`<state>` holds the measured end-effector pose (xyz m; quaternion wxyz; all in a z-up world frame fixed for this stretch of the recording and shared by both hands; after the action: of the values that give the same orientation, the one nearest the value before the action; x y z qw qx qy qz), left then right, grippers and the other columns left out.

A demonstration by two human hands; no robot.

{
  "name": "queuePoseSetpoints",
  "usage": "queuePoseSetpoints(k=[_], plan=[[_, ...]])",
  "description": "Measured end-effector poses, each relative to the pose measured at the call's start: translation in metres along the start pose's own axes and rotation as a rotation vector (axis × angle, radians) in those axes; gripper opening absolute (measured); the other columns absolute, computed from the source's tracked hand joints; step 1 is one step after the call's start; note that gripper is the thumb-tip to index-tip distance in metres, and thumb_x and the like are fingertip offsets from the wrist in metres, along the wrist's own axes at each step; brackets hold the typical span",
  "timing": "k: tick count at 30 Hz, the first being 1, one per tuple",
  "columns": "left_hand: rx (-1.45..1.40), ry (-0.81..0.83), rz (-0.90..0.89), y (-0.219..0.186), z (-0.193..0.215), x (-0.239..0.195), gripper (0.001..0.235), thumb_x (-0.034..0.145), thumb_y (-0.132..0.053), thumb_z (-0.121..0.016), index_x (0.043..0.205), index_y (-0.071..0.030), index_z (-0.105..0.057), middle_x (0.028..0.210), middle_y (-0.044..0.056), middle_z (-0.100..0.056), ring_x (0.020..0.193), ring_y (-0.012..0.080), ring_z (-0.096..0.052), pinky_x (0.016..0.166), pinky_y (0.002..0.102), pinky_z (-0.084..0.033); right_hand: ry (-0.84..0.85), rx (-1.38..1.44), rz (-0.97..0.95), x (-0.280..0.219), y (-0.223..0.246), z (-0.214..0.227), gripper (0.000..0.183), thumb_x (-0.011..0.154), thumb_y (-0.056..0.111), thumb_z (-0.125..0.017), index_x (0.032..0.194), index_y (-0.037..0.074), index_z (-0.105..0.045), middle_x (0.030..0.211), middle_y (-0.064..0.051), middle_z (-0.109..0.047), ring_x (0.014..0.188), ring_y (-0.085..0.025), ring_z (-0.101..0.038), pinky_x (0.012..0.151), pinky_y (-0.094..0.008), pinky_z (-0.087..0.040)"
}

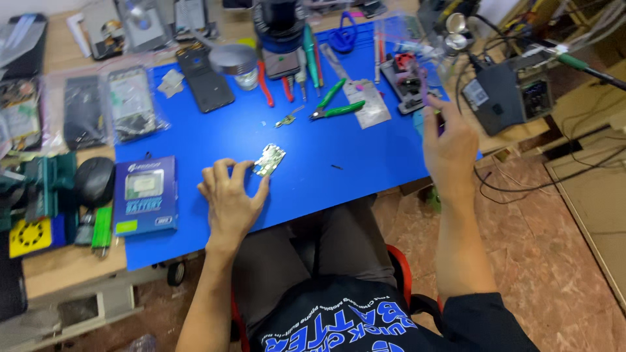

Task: The person cleans a small circuit board by repeatedly dipping a toothbrush into a clear liquid and scrubbing the board's surface. The person also briefly handles a plastic bag containing a phone case and places it on the table.

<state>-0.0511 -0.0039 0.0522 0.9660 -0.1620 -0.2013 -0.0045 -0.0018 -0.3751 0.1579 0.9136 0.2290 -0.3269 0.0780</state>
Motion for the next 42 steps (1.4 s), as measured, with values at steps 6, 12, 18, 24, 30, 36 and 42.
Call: queuePoseSetpoints(k=[6,12,18,24,30,36,42], plan=[[-0.014,-0.014,-0.015,-0.005,0.001,-0.001,0.034,0.094,-0.046,-0.077,0.116,-0.022,-0.072,0.118,0.003,-0.053,0.108,0.0278,-0.047,0.087,0.043,-0.037,-0.011,-0.338,-0.260,0.042,-0.128,-0.010,0.020,0.111,0.026,-0.065,0.122,0.018,-0.080,0.098,-0.014,-0.080,0.084,-0.046,-0.074,0.070,-0.059,-0.057],[-0.014,0.037,0.035,0.001,-0.006,0.000,0.043,0.090,-0.050,-0.077,0.124,-0.025,-0.076,0.124,0.005,-0.060,0.113,0.0309,-0.049,0.084,0.045,-0.036,0.145,-0.350,-0.301,0.068,-0.137,-0.038,0.023,0.111,0.023,-0.060,0.122,0.011,-0.076,0.105,-0.016,-0.078,0.087,-0.046,-0.071,0.060,-0.062,-0.050],[-0.006,0.052,0.039,0.002,-0.009,0.001,0.047,0.090,-0.052,-0.076,0.128,-0.024,-0.075,0.125,0.004,-0.060,0.115,0.0304,-0.049,0.086,0.045,-0.036,0.127,-0.347,-0.259,0.063,-0.138,-0.044,0.022,0.110,0.021,-0.062,0.124,0.012,-0.077,0.100,-0.015,-0.076,0.084,-0.044,-0.070,0.059,-0.060,-0.051],[-0.033,0.051,0.037,0.000,-0.006,0.003,0.044,0.090,-0.051,-0.077,0.125,-0.025,-0.077,0.125,0.003,-0.060,0.114,0.0297,-0.048,0.085,0.045,-0.033,0.097,-0.339,-0.235,0.062,-0.138,-0.043,0.023,0.109,0.018,-0.063,0.124,0.010,-0.078,0.104,-0.016,-0.078,0.084,-0.045,-0.070,0.060,-0.060,-0.050],[-0.052,0.031,0.030,0.003,-0.004,0.001,0.054,0.090,-0.052,-0.076,0.134,-0.021,-0.073,0.127,0.006,-0.060,0.113,0.0300,-0.048,0.084,0.044,-0.036,0.035,-0.255,-0.231,0.062,-0.116,-0.018,0.023,0.110,0.019,-0.063,0.124,0.009,-0.077,0.104,-0.017,-0.079,0.086,-0.044,-0.071,0.066,-0.057,-0.050],[-0.096,-0.051,0.020,0.006,-0.008,0.004,0.041,0.087,-0.050,-0.083,0.112,-0.019,-0.072,0.116,0.002,-0.055,0.106,0.0270,-0.048,0.088,0.044,-0.036,0.364,0.202,-0.104,0.007,0.040,-0.015,0.014,0.102,0.016,-0.074,0.113,0.013,-0.083,0.101,-0.016,-0.079,0.098,-0.042,-0.075,0.086,-0.050,-0.058],[-0.054,-0.046,-0.012,0.007,-0.011,0.002,0.038,0.092,-0.054,-0.076,0.111,-0.021,-0.070,0.114,0.000,-0.048,0.106,0.0249,-0.044,0.089,0.042,-0.036,0.419,0.063,0.379,-0.078,0.134,-0.107,0.011,0.103,0.023,-0.067,0.110,0.022,-0.076,0.075,0.004,-0.063,0.061,-0.017,-0.067,0.054,-0.029,-0.054]])
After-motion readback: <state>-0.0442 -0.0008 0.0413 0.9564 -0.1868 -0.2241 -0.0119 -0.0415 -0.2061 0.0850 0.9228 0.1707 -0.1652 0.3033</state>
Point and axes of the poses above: each hand's wrist, its own x-axis towards the middle knuckle, its own z-axis out of the back of the hand, y = z × x, the point moved 9 cm from there along x, towards the middle knuckle
